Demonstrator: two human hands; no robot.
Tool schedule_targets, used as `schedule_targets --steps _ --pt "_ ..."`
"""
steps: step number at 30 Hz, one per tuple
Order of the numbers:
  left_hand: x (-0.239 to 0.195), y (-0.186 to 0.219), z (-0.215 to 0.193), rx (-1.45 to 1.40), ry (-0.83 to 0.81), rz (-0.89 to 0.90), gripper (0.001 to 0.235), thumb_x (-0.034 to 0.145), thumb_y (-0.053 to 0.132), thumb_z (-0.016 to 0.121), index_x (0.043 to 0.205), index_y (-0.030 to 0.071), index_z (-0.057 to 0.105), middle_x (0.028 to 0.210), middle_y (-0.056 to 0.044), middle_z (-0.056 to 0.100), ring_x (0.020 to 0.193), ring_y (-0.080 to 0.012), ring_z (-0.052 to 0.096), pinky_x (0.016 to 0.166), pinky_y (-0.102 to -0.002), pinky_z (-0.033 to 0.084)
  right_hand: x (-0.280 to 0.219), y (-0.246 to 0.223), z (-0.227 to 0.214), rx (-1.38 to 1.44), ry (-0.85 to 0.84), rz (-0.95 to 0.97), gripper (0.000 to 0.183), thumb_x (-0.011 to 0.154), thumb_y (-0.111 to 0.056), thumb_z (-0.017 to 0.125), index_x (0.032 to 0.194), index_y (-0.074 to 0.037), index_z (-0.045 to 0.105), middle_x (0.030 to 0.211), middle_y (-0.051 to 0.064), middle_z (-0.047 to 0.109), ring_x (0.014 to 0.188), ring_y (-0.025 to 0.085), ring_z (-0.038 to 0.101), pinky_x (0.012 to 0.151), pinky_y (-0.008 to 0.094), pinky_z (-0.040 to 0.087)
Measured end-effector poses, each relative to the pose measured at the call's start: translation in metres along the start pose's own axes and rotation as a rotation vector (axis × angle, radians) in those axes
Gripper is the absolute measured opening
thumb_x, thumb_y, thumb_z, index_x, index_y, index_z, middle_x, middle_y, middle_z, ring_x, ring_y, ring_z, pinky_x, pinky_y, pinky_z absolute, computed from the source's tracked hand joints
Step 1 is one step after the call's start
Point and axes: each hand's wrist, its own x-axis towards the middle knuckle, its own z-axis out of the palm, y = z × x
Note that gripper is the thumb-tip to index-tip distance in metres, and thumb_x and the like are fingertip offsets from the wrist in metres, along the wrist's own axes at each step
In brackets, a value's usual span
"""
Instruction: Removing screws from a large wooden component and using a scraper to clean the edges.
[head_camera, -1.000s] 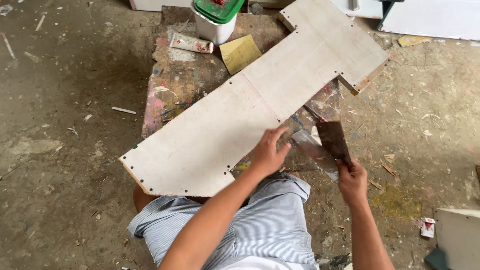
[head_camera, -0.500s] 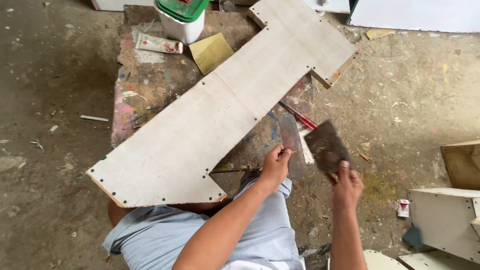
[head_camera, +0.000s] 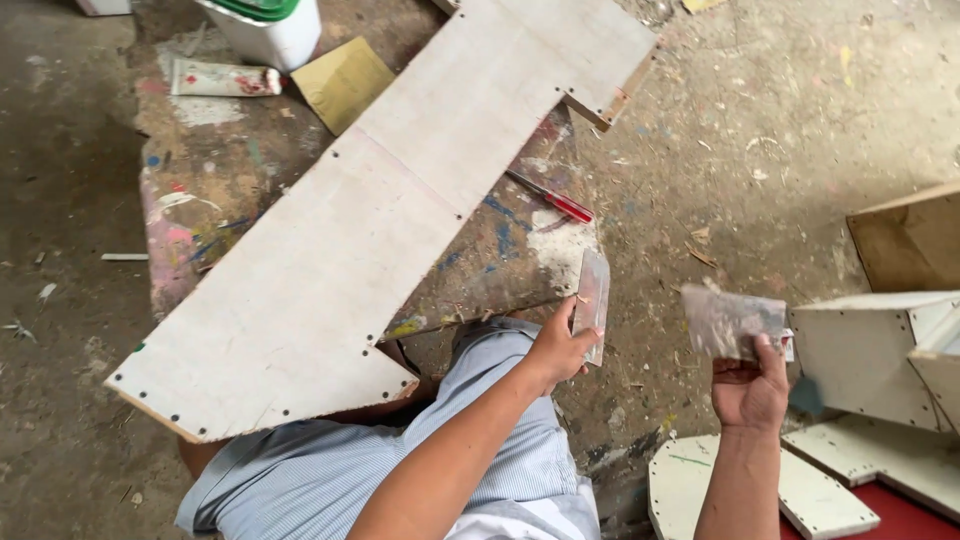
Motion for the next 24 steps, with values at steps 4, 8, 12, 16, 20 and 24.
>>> schedule_targets --steps 4,8,12,16,20,24 --pt "0.004 -0.043 0.016 -0.249 -0.051 0.12 0.088 0.082 0.005 0.078 0.158 0.006 0.033 0.12 -0.021 0.057 0.091 -0.0215 0.06 0.057 -0.021 0.06 -0.059 -0.021 0.042 0.255 -0.017 0.171 0.016 0.098 -0.032 0.066 0.095 -0.021 0.076 0.098 0.001 0.079 0.081 0.016 0.077 0.066 0.026 0.06" --pt "0.006 -0.037 0.008 -0.265 0.037 0.021 0.069 0.084 0.009 0.081 0.146 0.005 0.052 0.114 -0.017 0.066 0.086 -0.018 0.063 0.056 -0.018 0.057 -0.06 -0.006 0.043 0.094 -0.083 0.165 0.012 0.096 -0.015 0.063 0.094 -0.021 0.073 0.094 -0.001 0.076 0.086 0.02 0.077 0.081 0.039 0.063" --pt "-0.004 -0.024 0.007 -0.176 0.24 0.089 0.038 0.091 0.016 0.069 0.126 0.002 0.069 0.094 -0.013 0.069 0.056 -0.0131 0.064 0.047 -0.024 0.058 -0.061 0.022 0.045 -1.005 -0.428 -0.662 0.03 0.101 -0.009 0.061 0.128 -0.018 0.068 0.115 0.009 0.072 0.1 0.025 0.07 0.084 0.043 0.058" --pt "-0.013 -0.025 0.005 -0.15 0.294 0.188 0.028 0.097 0.018 0.06 0.113 0.001 0.075 0.075 -0.011 0.063 0.052 -0.016 0.061 0.046 -0.028 0.053 -0.095 0.034 0.074 -1.728 -0.734 -1.227 0.038 0.099 -0.017 0.052 0.132 -0.028 0.067 0.119 0.0 0.071 0.096 0.018 0.065 0.071 0.03 0.059" --pt "-0.006 -0.026 -0.004 -0.022 0.301 0.264 0.027 0.094 0.012 0.059 0.111 0.002 0.078 0.073 -0.009 0.065 0.061 -0.0123 0.055 0.05 -0.032 0.051 -0.064 0.058 0.085 -1.878 -0.723 -1.187 0.045 0.095 -0.013 0.051 0.136 -0.027 0.062 0.121 -0.003 0.069 0.096 0.021 0.063 0.06 0.035 0.064" --pt "-0.025 -0.024 -0.003 0.049 0.317 0.29 0.024 0.091 0.015 0.061 0.102 0.003 0.079 0.066 -0.004 0.061 0.063 -0.0106 0.051 0.05 -0.03 0.045 -0.03 0.069 0.087 -1.871 -0.647 -1.063 0.043 0.101 -0.02 0.046 0.139 -0.034 0.06 0.12 -0.007 0.071 0.096 0.024 0.065 0.061 0.041 0.065"
